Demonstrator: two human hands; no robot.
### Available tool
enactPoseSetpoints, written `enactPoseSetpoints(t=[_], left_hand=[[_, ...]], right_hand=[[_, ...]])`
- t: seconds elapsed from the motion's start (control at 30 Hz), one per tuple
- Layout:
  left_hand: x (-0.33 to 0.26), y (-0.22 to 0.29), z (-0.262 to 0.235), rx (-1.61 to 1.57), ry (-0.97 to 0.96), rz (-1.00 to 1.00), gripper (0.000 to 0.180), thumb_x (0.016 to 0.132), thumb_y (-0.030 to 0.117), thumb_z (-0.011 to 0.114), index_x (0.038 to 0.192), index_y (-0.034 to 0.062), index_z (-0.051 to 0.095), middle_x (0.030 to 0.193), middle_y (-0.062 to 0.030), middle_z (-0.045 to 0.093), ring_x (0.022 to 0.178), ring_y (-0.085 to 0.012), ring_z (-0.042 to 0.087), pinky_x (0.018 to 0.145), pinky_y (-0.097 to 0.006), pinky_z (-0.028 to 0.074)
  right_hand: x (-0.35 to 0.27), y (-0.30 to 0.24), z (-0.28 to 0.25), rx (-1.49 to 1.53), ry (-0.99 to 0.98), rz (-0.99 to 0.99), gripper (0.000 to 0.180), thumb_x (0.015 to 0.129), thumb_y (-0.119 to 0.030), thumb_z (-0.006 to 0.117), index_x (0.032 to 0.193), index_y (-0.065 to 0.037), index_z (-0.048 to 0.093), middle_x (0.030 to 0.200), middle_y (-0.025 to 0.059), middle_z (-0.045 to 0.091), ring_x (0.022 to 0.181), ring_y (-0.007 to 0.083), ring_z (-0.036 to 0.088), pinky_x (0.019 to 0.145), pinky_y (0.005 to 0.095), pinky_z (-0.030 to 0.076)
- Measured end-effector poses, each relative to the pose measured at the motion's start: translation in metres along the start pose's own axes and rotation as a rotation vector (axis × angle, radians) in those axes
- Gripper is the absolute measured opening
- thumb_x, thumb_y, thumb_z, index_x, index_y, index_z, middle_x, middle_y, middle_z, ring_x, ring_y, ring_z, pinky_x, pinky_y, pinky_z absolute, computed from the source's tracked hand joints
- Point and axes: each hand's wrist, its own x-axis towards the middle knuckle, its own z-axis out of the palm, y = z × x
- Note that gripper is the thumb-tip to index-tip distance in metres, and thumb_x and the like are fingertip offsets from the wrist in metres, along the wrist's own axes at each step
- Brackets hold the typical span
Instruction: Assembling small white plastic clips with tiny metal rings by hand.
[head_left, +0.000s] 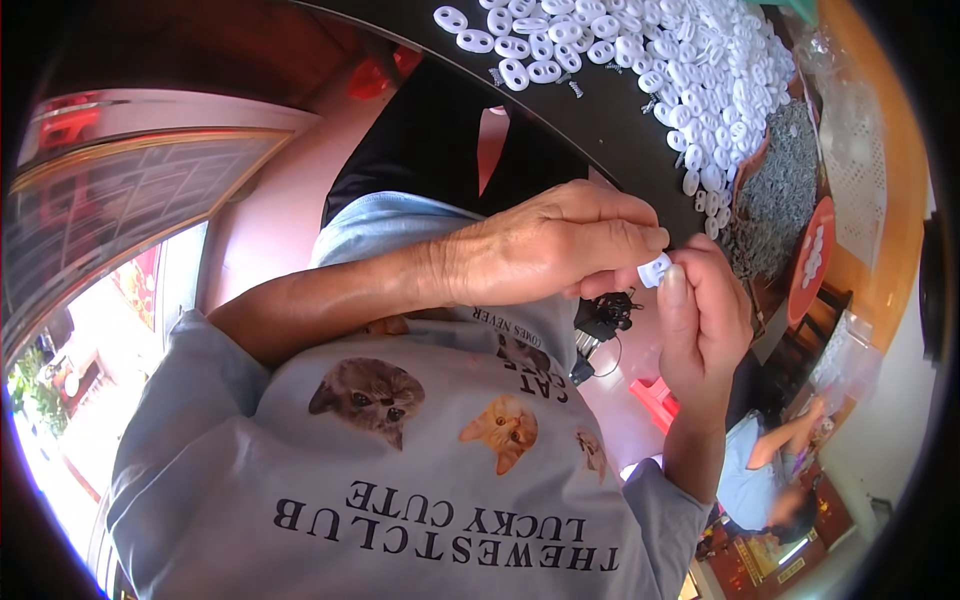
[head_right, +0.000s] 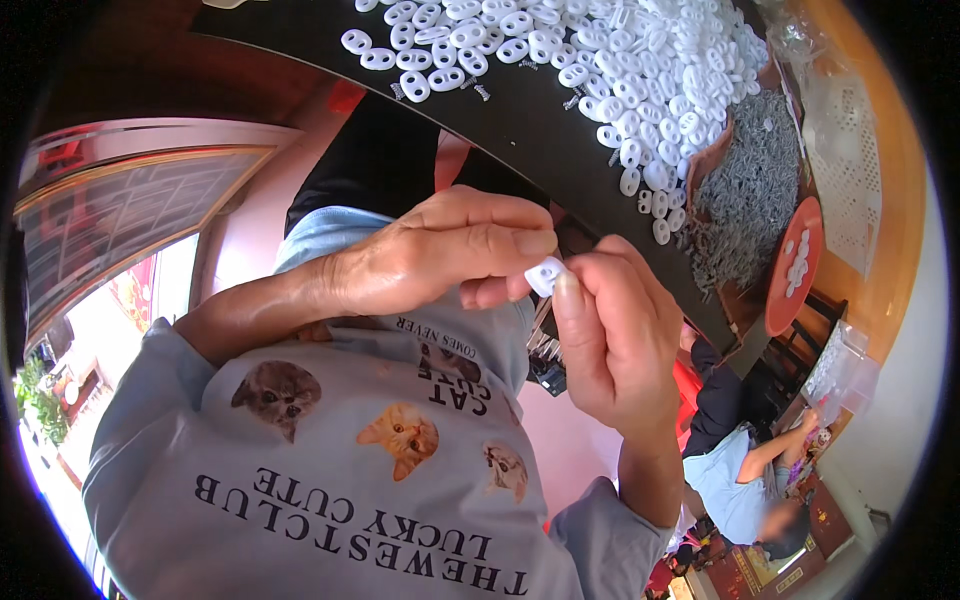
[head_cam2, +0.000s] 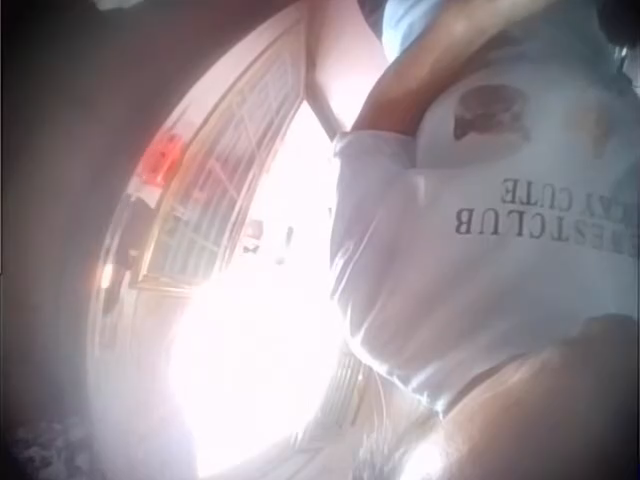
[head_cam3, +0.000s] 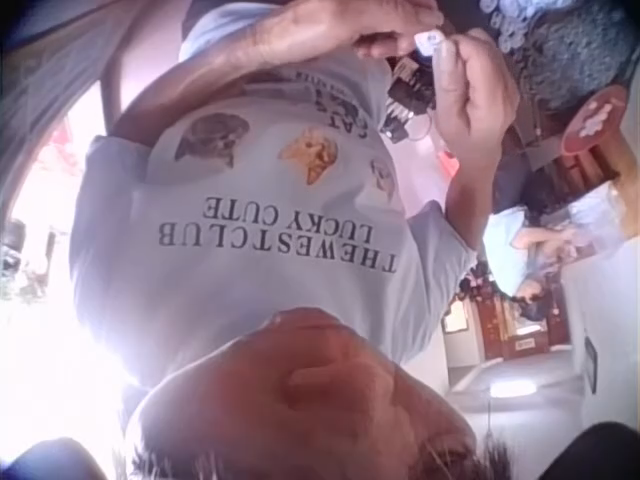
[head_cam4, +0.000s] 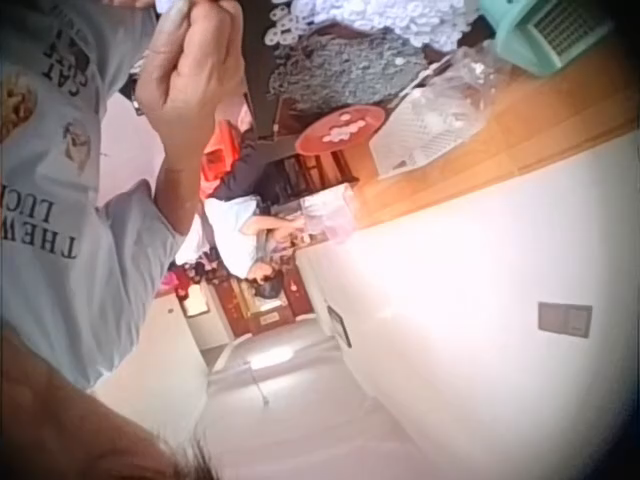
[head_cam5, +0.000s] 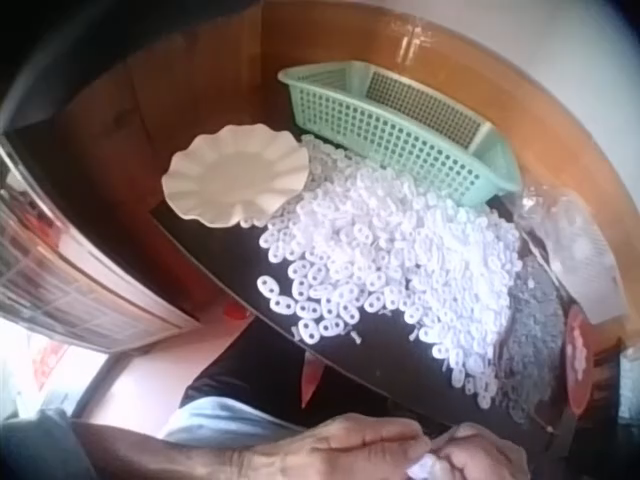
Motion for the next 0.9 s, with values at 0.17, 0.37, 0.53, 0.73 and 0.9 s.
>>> enactPoseSetpoints(t=[0.17, 0.37, 0.53, 0.73, 0.9], left_hand=[[-0.002, -0.002, 0.002, -0.028, 0.014, 0.017, 0.028, 0.099, 0.027, 0.05, 0.089, 0.002, 0.057, 0.076, -0.0006, 0.051, 0.064, -0.0068, 0.043, 0.057, -0.022, 0.036], [-0.003, -0.007, 0.004, -0.104, -0.004, 0.031, 0.024, 0.098, 0.023, 0.05, 0.091, 0.0009, 0.058, 0.072, 0.0001, 0.049, 0.061, -0.0059, 0.04, 0.054, -0.022, 0.033], [-0.01, -0.001, 0.009, -0.092, -0.003, 0.002, 0.022, 0.097, 0.019, 0.048, 0.093, -0.0001, 0.058, 0.068, 0.0009, 0.045, 0.06, -0.0064, 0.038, 0.053, -0.023, 0.03], [-0.007, -0.003, 0.013, -0.067, -0.029, 0.054, 0.022, 0.097, 0.019, 0.048, 0.092, 0.0, 0.057, 0.069, 0.0011, 0.044, 0.061, -0.0068, 0.037, 0.055, -0.024, 0.031], [-0.001, -0.011, 0.008, -0.047, -0.065, 0.096, 0.024, 0.099, 0.022, 0.048, 0.088, 0.0013, 0.054, 0.07, 0.0011, 0.044, 0.063, -0.0069, 0.037, 0.057, -0.024, 0.032]], right_hand=[[0.001, -0.004, -0.002, 0.171, -0.112, 0.137, 0.008, 0.09, -0.005, 0.058, 0.089, 0.002, 0.055, 0.065, 0.0078, 0.047, 0.052, 0.0168, 0.042, 0.047, 0.029, 0.033], [-0.001, 0.005, 0.003, -0.224, -0.044, -0.151, 0.019, 0.086, -0.016, 0.065, 0.092, -0.001, 0.054, 0.07, 0.0067, 0.046, 0.051, 0.0203, 0.044, 0.043, 0.0321, 0.037], [-0.009, 0.0, 0.003, -0.341, -0.085, -0.23, 0.024, 0.088, -0.021, 0.061, 0.097, -0.001, 0.051, 0.08, 0.0117, 0.05, 0.059, 0.0272, 0.05, 0.05, 0.0366, 0.04], [-0.013, 0.003, 0.002, -0.252, -0.094, -0.189, 0.026, 0.093, -0.024, 0.056, 0.102, 0.0, 0.05, 0.085, 0.0156, 0.053, 0.063, 0.0309, 0.052, 0.054, 0.0383, 0.042], [-0.009, 0.009, 0.002, -0.194, -0.038, -0.283, 0.026, 0.083, -0.011, 0.069, 0.096, 0.0, 0.05, 0.073, 0.0092, 0.048, 0.053, 0.0212, 0.047, 0.045, 0.0323, 0.039]])
